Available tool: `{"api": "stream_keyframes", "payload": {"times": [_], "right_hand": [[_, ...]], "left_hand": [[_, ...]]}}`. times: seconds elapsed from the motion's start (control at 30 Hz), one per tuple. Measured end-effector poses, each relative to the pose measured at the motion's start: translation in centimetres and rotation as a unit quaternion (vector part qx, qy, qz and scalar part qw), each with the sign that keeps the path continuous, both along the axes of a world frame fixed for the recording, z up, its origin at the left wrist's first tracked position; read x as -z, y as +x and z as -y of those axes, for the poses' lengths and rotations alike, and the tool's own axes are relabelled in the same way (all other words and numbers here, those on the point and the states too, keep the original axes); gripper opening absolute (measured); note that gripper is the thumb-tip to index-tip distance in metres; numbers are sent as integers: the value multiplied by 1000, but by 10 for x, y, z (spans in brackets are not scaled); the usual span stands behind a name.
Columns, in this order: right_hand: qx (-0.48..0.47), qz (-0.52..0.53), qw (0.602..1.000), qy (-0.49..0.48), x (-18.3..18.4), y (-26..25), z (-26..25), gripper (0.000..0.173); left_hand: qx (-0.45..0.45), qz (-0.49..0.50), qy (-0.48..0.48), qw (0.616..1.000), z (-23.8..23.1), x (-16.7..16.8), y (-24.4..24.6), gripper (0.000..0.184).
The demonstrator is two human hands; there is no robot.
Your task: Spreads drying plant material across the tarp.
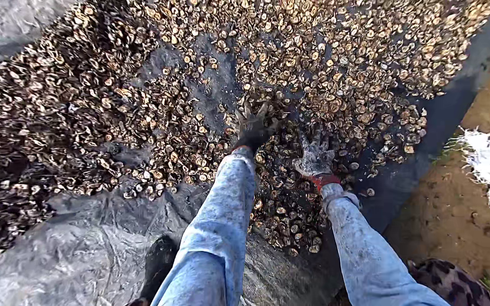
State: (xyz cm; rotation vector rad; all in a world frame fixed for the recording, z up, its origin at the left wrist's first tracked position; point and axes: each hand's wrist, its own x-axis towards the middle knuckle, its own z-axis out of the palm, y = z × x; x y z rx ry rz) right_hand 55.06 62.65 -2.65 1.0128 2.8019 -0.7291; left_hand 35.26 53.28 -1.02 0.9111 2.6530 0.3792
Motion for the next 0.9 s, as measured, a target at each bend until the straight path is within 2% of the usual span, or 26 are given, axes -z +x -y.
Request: {"api": "stream_keyframes", "payload": {"times": [0.03, 0.1, 0.17, 0.2, 0.23, 0.3, 0.33, 0.37, 0.4, 0.43, 0.47, 0.5, 0.53, 0.57, 0.6, 0.67, 0.73, 0.8, 0.9], "right_hand": [[-15, 21, 999, 25, 16, 8, 13, 100], [-45, 0, 998, 33, 33, 27, 29, 77], [-21, -46, 998, -43, 22, 30, 21, 57], [5, -70, 995, -64, 12, 22, 11, 50], [29, -82, 994, -71, 1, 13, 3, 47], [29, -70, 996, -40, -9, 4, 7, 53], [-2, -40, 999, -17, -9, 5, 21, 63], [-42, 13, 999, 0, -8, 8, 44, 82], [-78, 74, 994, 10, -6, 12, 74, 104], [-102, 110, 988, 18, 2, 22, 110, 115], [-112, 104, 988, 32, 20, 42, 148, 115], [-112, 76, 989, 53, 40, 64, 179, 108], [-100, 38, 992, 63, 49, 76, 196, 97], [-86, 14, 994, 61, 51, 74, 198, 87], [-64, -8, 997, 53, 44, 63, 192, 78], [18, -75, 997, 30, 25, 23, 165, 52], [139, -99, 984, -45, -7, -36, 130, 40], [191, -119, 973, -53, -26, -91, 94, 44], [160, -66, 985, 24, -38, -176, 46, 70]], "left_hand": [[54, 9, -27, 998, 2, 17, 3, 80], [183, -8, -36, 982, 13, 39, 4, 70], [265, -3, -33, 964, 33, 28, -12, 60], [288, -15, -39, 957, 50, 20, -20, 62], [281, -32, -64, 957, 72, 14, -27, 74], [178, -36, -151, 972, 125, 10, -34, 114], [118, -24, -186, 975, 156, 17, -37, 127], [74, -8, -208, 975, 185, 24, -37, 133], [50, 13, -201, 978, 206, 29, -30, 128], [48, 47, -174, 982, 215, 29, -20, 110], [73, 84, -144, 983, 218, 27, -10, 85], [113, 120, -92, 982, 217, 25, -3, 59], [161, 161, -44, 973, 207, 17, -3, 43], [207, 191, 11, 960, 191, 7, -10, 38], [248, 194, 71, 947, 173, -1, -21, 39], [298, 126, 163, 932, 129, -1, -56, 46], [298, 28, 155, 942, 87, -3, -106, 56], [284, -28, 64, 956, 66, -20, -153, 70], [317, -99, -13, 943, 87, -17, -211, 80]]}}
